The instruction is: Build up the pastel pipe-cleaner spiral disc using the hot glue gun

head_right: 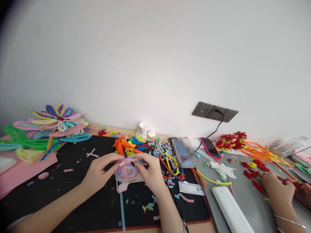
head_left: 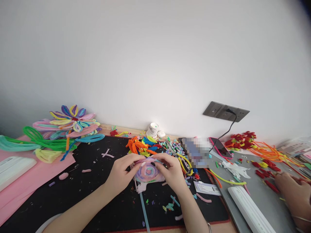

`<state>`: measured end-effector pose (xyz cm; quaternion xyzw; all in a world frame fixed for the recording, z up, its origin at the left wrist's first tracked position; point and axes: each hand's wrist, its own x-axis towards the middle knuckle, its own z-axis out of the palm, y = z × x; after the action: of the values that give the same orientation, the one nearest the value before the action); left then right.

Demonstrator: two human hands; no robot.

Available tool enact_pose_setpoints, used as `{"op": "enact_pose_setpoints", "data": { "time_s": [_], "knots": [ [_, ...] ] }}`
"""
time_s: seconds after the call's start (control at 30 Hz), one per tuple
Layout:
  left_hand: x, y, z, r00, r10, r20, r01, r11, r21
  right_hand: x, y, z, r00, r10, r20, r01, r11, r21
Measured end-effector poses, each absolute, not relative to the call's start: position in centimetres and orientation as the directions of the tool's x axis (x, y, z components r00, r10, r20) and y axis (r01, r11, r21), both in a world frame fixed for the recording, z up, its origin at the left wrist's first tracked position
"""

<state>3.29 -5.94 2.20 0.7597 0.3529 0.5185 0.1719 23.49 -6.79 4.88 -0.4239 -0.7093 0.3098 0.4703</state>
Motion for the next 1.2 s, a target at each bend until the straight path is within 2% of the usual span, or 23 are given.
{"op": "enact_pose_setpoints", "data": {
  "time_s": [0.23, 0.53, 0.8, 0.93, 1.03, 1.1, 1.2],
  "knots": [
    [3.3, -5.9, 1.7, 0.203, 0.754, 0.625, 0.374, -0.650, 0.662, 23.5, -6.7, 4.8, -0.166, 0.913, 0.372, 0.261, 0.405, -0.876],
    [3.2, -6.1, 2.3, 0.183, 0.712, 0.678, 0.381, -0.687, 0.619, 23.5, -6.8, 4.8, -0.160, 0.916, 0.368, 0.271, 0.400, -0.876],
    [3.4, -6.1, 2.2, 0.181, 0.732, 0.657, 0.372, -0.669, 0.643, 23.5, -6.7, 4.8, -0.193, 0.916, 0.351, 0.318, 0.397, -0.861],
    [3.2, -5.9, 2.1, 0.090, 0.767, 0.635, 0.372, -0.617, 0.693, 24.3, -6.4, 5.3, -0.163, 0.939, 0.304, 0.280, 0.340, -0.898],
    [2.7, -5.3, 2.3, -0.069, 0.808, 0.585, 0.340, -0.532, 0.775, 25.6, -6.2, 5.9, -0.179, 0.961, 0.212, 0.431, 0.271, -0.861],
    [2.3, -4.8, 2.5, -0.166, 0.817, 0.552, 0.300, -0.492, 0.817, 26.1, -6.3, 6.1, -0.279, 0.956, 0.090, 0.564, 0.239, -0.791],
    [1.9, -4.1, 2.7, -0.226, 0.820, 0.526, 0.264, -0.468, 0.844, 25.9, -6.7, 5.7, -0.422, 0.904, -0.070, 0.643, 0.245, -0.726]
  ]
}}
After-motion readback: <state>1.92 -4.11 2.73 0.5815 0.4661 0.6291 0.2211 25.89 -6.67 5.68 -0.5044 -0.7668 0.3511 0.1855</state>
